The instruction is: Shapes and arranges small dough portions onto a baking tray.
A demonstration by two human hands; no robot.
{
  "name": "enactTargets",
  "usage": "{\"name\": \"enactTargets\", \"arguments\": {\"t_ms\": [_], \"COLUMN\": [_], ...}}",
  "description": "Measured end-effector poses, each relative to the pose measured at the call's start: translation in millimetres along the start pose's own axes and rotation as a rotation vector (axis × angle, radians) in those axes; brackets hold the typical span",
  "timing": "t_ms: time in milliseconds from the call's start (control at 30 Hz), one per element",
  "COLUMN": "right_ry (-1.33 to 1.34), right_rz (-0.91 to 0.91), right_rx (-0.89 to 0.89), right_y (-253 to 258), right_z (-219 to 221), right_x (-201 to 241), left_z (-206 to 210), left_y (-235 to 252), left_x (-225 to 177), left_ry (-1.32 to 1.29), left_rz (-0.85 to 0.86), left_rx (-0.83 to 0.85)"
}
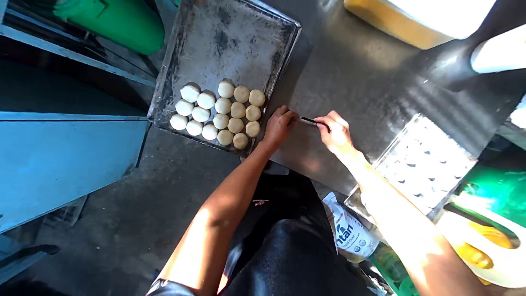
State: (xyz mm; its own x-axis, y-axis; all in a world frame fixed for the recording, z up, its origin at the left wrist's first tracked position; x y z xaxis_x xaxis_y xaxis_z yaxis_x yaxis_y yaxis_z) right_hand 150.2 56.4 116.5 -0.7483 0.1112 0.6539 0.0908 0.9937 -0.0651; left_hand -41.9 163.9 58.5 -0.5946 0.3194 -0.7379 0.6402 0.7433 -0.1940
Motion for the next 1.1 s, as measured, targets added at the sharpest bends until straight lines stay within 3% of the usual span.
{"name": "enactTargets", "arguments": {"t_ms": [267,433,633,933,1100], "right_ry": [-0.092,-0.137,-0.219,-0.332,-0.110], "right_rz": [-0.166,-0.167,-0.117,-0.055,-0.019], "right_rx": [-0.022,0.062,0.144,0.060,-0.244], "right_y": [16,27,18,-29,-34], "right_z": [23,32,9,-13,-15], "right_x": [-20,-21,-25,-60,-41], "left_z": [1,2,0,1,3], "left_y": [2,5,6,5,12], "left_x": [0,2,-6,-4,-21], "left_ry": [0.007,0.010,0.008,-0.015,0.055], "left_rz": [-0.002,-0.007,-0.039,-0.045,-0.119], "left_rx": [0.007,0.019,0.036,0.015,0.049]}}
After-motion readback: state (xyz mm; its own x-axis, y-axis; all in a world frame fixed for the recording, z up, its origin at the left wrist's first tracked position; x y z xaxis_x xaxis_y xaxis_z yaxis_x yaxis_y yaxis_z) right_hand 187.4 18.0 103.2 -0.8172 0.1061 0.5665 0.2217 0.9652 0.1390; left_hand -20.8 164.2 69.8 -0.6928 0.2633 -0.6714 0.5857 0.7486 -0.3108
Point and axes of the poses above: each hand's wrist, its own y-axis towards the middle knuckle, its own z-axis out of the palm, x = y × z, the point moved 1 cm from there along y, towards the middle knuckle, and after that the axes turned 3 degrees about x, right-handed, at the moved point
